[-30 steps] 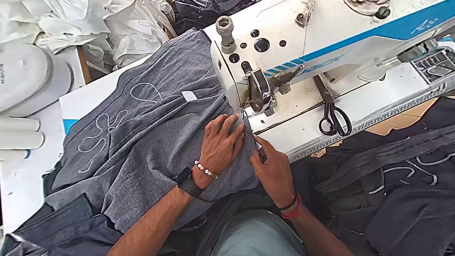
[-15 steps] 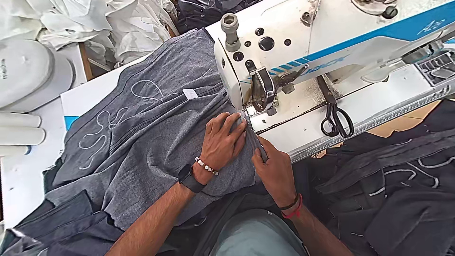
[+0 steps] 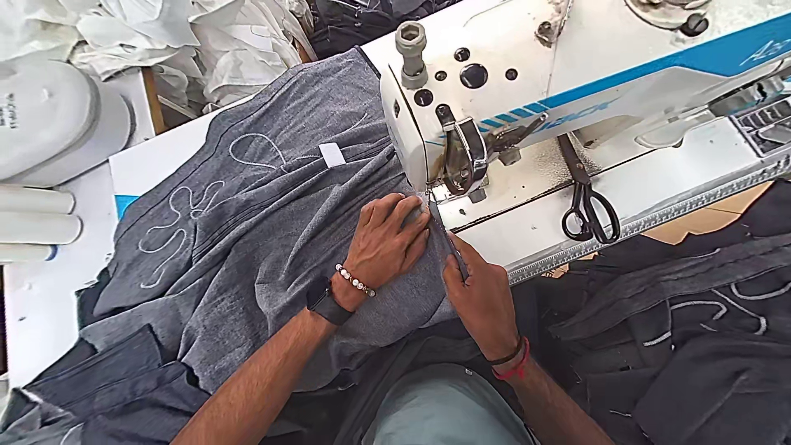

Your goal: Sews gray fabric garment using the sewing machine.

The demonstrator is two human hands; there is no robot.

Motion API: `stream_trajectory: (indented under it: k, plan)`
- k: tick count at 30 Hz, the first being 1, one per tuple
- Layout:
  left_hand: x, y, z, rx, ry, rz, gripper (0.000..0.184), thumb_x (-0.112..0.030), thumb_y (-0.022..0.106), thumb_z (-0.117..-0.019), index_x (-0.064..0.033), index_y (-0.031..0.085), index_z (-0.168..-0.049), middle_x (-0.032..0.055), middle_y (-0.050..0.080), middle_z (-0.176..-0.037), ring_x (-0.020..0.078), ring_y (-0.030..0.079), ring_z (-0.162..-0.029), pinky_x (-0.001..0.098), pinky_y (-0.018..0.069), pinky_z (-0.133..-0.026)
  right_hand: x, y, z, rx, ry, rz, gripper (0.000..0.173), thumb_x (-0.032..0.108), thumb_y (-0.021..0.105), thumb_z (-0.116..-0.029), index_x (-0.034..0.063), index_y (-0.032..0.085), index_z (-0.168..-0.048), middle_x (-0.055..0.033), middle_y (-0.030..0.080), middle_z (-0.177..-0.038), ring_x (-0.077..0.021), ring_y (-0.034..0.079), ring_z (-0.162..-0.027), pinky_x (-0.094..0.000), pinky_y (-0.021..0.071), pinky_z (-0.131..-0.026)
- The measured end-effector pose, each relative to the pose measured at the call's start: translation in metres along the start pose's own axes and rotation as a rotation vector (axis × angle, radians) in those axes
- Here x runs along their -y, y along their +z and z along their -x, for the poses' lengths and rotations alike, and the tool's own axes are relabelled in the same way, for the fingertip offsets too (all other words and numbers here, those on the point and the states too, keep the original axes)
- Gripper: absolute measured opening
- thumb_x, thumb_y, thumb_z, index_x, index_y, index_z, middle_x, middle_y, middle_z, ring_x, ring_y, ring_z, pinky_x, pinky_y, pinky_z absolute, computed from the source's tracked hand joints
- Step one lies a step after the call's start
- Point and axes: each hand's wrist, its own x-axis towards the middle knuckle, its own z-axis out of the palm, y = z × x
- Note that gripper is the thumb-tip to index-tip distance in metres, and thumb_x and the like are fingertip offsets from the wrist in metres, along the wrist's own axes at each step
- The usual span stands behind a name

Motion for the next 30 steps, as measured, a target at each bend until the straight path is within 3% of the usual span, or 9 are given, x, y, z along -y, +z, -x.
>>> stream_trajectory:
  k: [2, 6, 12, 16, 19, 30]
  plan:
    - [-0.009, -0.001, 0.001, 0.000, -0.014, -0.034, 0.036, -0.034, 0.049, -0.1033, -0.0212, 0.071, -0.128, 0.0043, 0.060, -0.142, 0.0281, 0.049, -0.135, 0.0468, 0.0353, -0.112, 0.000, 0.000, 0.000, -0.007, -0.011, 0.007, 0.040, 0.018, 0.053, -0.0970, 0.0087, 0.072, -0.130, 0.0006, 0.064, -0.061, -0.0120, 0.055, -0.048, -0.0324, 0.0460, -0.046]
    - [-0.042, 0.004, 0.009, 0.009, -0.218, -0.015, 0.041, -0.032, 0.044, -0.1040, -0.0177, 0.066, -0.135, 0.0062, 0.055, -0.148, 0.0289, 0.045, -0.140, 0.0471, 0.0350, -0.115, 0.001, -0.002, 0.003, 0.004, -0.007, 0.011, 0.039, 0.018, 0.053, -0.0981, 0.0086, 0.072, -0.130, 0.0004, 0.065, -0.062, -0.0110, 0.056, -0.048, -0.0313, 0.0465, -0.047]
    - [-0.010, 0.001, 0.004, 0.005, -0.069, -0.006, 0.037, -0.034, 0.048, -0.1033, -0.0245, 0.070, -0.132, 0.0045, 0.057, -0.146, 0.0279, 0.045, -0.139, 0.0467, 0.0341, -0.114, 0.003, -0.008, 0.004, -0.012, -0.034, 0.015, 0.038, 0.017, 0.053, -0.0965, 0.0074, 0.073, -0.127, 0.0010, 0.064, -0.060, -0.0105, 0.054, -0.046, -0.0304, 0.0446, -0.045]
    - [-0.041, 0.003, 0.010, 0.038, -0.209, -0.033, 0.044, -0.031, 0.042, -0.1030, -0.0209, 0.063, -0.140, 0.0055, 0.054, -0.150, 0.0284, 0.046, -0.139, 0.0462, 0.0369, -0.113, 0.001, -0.006, 0.003, -0.005, -0.031, 0.039, 0.040, 0.017, 0.052, -0.0963, 0.0075, 0.073, -0.129, 0.0002, 0.062, -0.058, -0.0124, 0.055, -0.046, -0.0326, 0.0447, -0.044]
    - [-0.032, 0.003, 0.011, 0.049, -0.198, 0.015, 0.045, -0.033, 0.043, -0.1031, -0.0237, 0.062, -0.142, 0.0062, 0.051, -0.152, 0.0287, 0.043, -0.141, 0.0469, 0.0355, -0.113, 0.002, -0.010, 0.005, 0.003, -0.049, 0.041, 0.040, 0.017, 0.053, -0.0962, 0.0076, 0.072, -0.130, 0.0018, 0.060, -0.057, -0.0104, 0.050, -0.044, -0.0306, 0.0421, -0.043]
    - [-0.002, 0.002, 0.002, 0.001, -0.027, 0.038, 0.036, -0.033, 0.049, -0.1034, -0.0240, 0.071, -0.130, 0.0060, 0.061, -0.140, 0.0284, 0.048, -0.135, 0.0461, 0.0349, -0.113, 0.009, -0.021, 0.013, 0.008, -0.095, 0.086, 0.042, 0.015, 0.054, -0.0920, 0.0058, 0.073, -0.128, 0.0048, 0.054, -0.052, -0.0084, 0.043, -0.040, -0.0292, 0.0359, -0.039]
